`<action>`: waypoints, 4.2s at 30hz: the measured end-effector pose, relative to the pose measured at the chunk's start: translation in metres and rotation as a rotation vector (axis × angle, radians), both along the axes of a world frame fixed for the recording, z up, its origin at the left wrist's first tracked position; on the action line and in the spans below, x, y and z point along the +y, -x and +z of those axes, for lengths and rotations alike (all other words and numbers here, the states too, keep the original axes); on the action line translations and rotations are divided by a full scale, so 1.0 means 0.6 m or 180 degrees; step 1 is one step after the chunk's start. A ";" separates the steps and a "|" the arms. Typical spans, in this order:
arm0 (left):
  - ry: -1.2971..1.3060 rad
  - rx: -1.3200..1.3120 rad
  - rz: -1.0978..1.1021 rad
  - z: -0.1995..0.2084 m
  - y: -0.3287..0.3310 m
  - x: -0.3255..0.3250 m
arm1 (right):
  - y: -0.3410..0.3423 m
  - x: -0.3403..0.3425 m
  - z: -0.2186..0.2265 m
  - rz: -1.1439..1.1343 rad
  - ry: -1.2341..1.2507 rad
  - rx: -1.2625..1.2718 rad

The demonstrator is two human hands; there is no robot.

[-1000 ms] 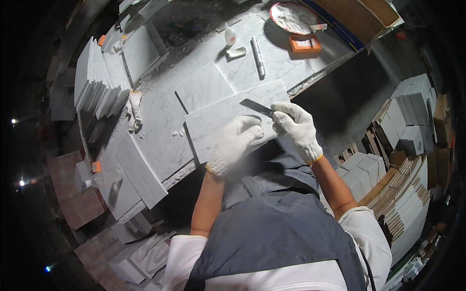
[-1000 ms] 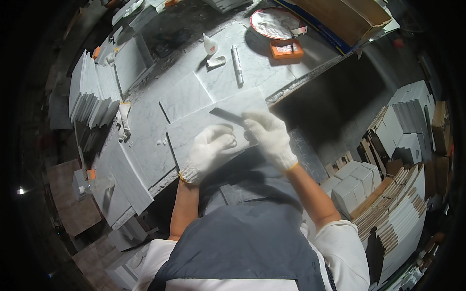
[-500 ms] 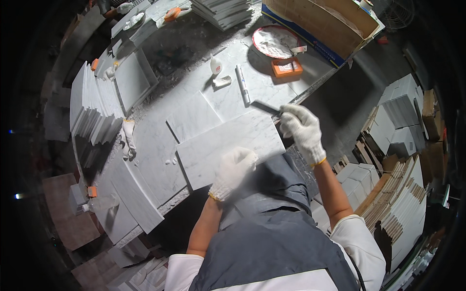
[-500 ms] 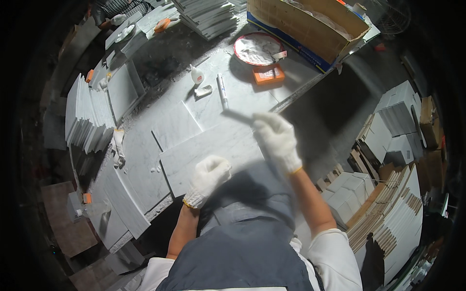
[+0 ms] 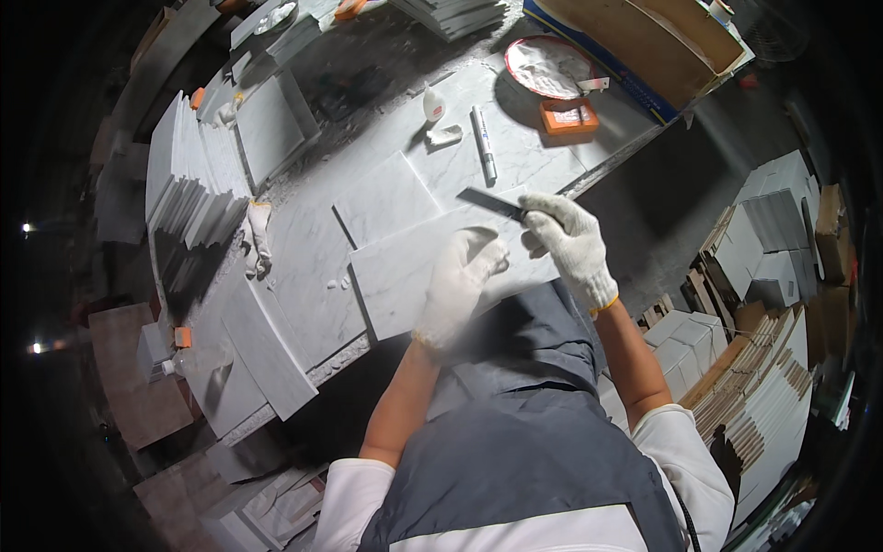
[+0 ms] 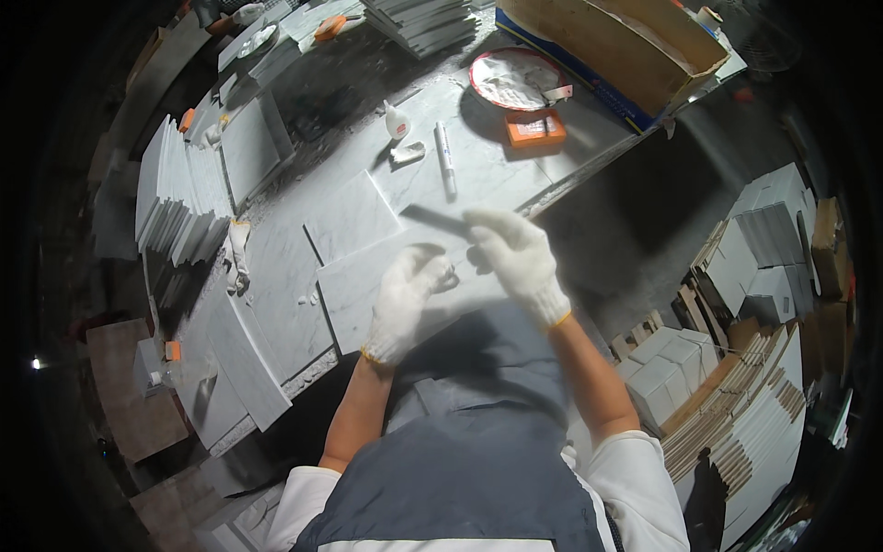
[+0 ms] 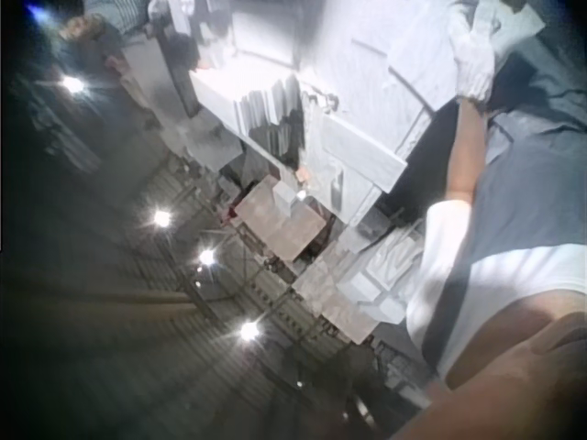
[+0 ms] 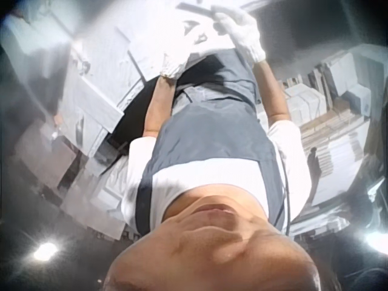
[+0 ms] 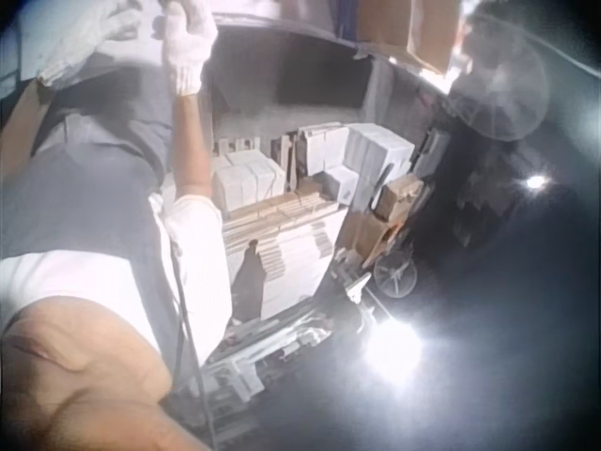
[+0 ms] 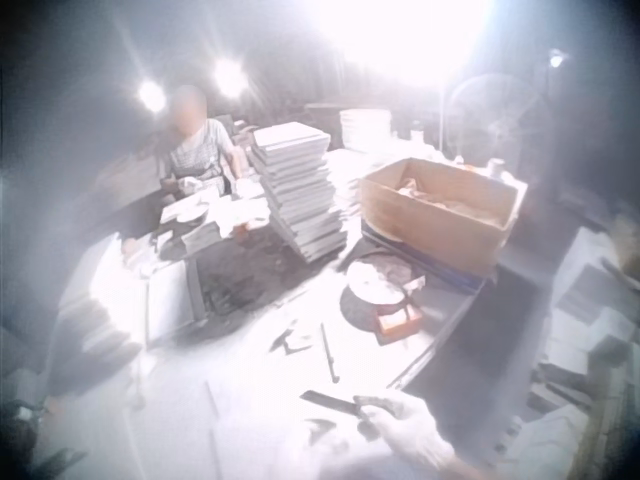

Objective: The person scrapes the surface of white rectangular tiles with a handheld scraper, then stacks the tiles on a pile. The person repeats this process for multiple tiles.

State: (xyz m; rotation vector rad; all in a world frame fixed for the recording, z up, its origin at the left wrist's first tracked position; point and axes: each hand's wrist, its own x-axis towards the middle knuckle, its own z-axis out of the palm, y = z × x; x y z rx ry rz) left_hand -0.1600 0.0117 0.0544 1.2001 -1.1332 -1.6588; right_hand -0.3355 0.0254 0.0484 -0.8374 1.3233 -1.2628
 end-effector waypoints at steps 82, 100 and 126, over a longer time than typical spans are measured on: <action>-0.1168 -0.1374 -0.0419 -0.024 -0.071 -0.028 | -0.043 0.000 -0.086 0.0021 -0.0472 0.0871; -0.1131 -0.1065 -0.0016 -0.035 -0.073 -0.024 | -0.078 -0.004 -0.066 0.0704 0.0366 0.1557; -0.1017 -0.0950 0.0140 -0.031 -0.063 -0.016 | -0.066 -0.030 -0.059 0.1195 -0.0076 0.2510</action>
